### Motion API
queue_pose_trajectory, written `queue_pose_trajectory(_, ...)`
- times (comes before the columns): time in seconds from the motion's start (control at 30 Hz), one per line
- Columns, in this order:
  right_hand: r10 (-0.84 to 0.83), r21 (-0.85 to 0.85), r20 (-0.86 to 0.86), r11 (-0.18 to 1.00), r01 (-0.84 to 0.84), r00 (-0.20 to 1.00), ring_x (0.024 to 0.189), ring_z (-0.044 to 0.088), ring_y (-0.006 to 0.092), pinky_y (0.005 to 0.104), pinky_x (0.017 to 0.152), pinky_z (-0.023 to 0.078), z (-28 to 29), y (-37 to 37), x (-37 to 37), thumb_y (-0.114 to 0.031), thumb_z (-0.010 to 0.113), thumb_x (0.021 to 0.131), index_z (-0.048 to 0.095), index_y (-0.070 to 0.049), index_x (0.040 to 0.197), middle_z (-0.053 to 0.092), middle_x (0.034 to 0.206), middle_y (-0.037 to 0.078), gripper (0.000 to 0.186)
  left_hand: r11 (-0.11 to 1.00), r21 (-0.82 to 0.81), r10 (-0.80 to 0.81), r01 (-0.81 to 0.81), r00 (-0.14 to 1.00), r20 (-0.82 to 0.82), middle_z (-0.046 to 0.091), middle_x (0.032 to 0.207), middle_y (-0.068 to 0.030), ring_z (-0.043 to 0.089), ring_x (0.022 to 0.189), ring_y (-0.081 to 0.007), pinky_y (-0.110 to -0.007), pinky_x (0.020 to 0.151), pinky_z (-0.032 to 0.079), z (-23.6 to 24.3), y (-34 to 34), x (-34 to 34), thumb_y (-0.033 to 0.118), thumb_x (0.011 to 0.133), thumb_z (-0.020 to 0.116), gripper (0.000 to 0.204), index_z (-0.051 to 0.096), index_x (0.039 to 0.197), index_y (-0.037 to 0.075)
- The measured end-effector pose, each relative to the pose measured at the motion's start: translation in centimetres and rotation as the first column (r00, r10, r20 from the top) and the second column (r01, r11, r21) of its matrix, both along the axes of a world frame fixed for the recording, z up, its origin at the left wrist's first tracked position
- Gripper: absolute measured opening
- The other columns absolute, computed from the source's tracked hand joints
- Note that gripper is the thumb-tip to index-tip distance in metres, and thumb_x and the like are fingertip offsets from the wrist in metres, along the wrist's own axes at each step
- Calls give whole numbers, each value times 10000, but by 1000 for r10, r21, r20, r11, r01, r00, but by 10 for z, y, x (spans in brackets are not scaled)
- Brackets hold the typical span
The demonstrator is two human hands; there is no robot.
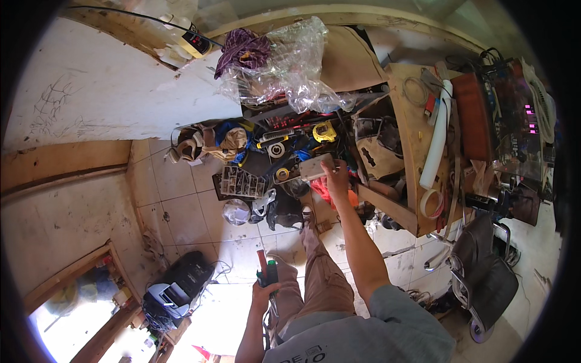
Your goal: The person works on a small CNC machine by handling a small metal component, picking up tools from a cluttered workbench, and using a handheld rotary tool and wrenches to adjust and secure parts on the machine bed.
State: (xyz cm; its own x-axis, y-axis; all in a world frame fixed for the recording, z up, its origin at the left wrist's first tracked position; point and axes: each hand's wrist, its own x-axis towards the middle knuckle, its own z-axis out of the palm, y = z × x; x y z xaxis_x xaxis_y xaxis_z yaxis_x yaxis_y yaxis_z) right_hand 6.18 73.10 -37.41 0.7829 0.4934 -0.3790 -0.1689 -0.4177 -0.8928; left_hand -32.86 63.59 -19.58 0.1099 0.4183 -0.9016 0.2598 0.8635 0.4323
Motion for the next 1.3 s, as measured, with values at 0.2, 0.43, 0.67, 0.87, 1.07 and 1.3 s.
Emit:
queue_pose_trajectory(0.2, -62, -79, 24, 995, 63, 998, 863, 619, 240, 334, 718, 484, 7, -13, 3, -441, 750, 859, 575, 27, 1147, 638, 1014, 174, 577, 1000, -3, -24, 24, 1000, -8, 653, 777, -47, 622, 625, -142, -287, 583, 531, 0, 4, -8, 117, 734, 808, 296, 641, 955, 11)
queue_pose_trajectory(0.43, 9, 4, 105, 1000, -10, 994, 977, 648, 310, 386, 853, 488, 44, 12, 9, -460, 725, 866, 596, 36, 1137, 678, 1056, 199, 579, 999, 1, -38, 38, 999, -11, 643, 775, -49, 613, 628, -141, -287, 579, 521, 1, 6, -11, 112, 735, 804, 290, 635, 948, 11)
queue_pose_trajectory(0.67, 167, -175, 289, 977, -120, 943, 999, 635, 375, 434, 859, 492, 56, 37, 7, -429, 704, 862, 593, -5, 1157, 658, 1082, 208, 528, 994, -33, -99, 99, 995, 6, 644, 837, -67, 638, 679, -151, -291, 602, 558, 5, 5, -12, 86, 755, 757, 304, 602, 1002, 1)
queue_pose_trajectory(0.87, 433, -415, 728, 895, -162, 532, 1049, 561, 373, 479, 869, 475, 78, 69, 2, -238, 755, 792, 560, -77, 1212, 544, 1164, 169, 490, 995, -34, -98, 97, 994, -48, 644, 863, -64, 641, 701, -153, -296, 610, 563, 4, 1, -14, 75, 753, 769, 327, 602, 1025, 4)
queue_pose_trajectory(1.07, 498, -340, 821, 818, -463, 278, 1106, 539, 349, 455, 912, 470, 75, 135, -10, -116, 726, 741, 526, -74, 1292, 527, 1216, 166, 588, 998, 0, -64, 65, 994, -87, 665, 790, -54, 621, 643, -138, -275, 593, 504, 7, -3, -15, 111, 739, 819, 312, 645, 977, 7)
queue_pose_trajectory(1.3, 507, -389, 841, 810, -440, 189, 936, 594, 291, 427, 760, 528, 29, 155, -12, -93, 669, 762, 620, -95, 1080, 601, 1087, 71, 322, 997, -46, -70, 66, 993, -95, 644, 842, -75, 644, 690, -164, -305, 595, 555, 15, -1, -17, 80, 735, 774, 332, 609, 1011, -4)
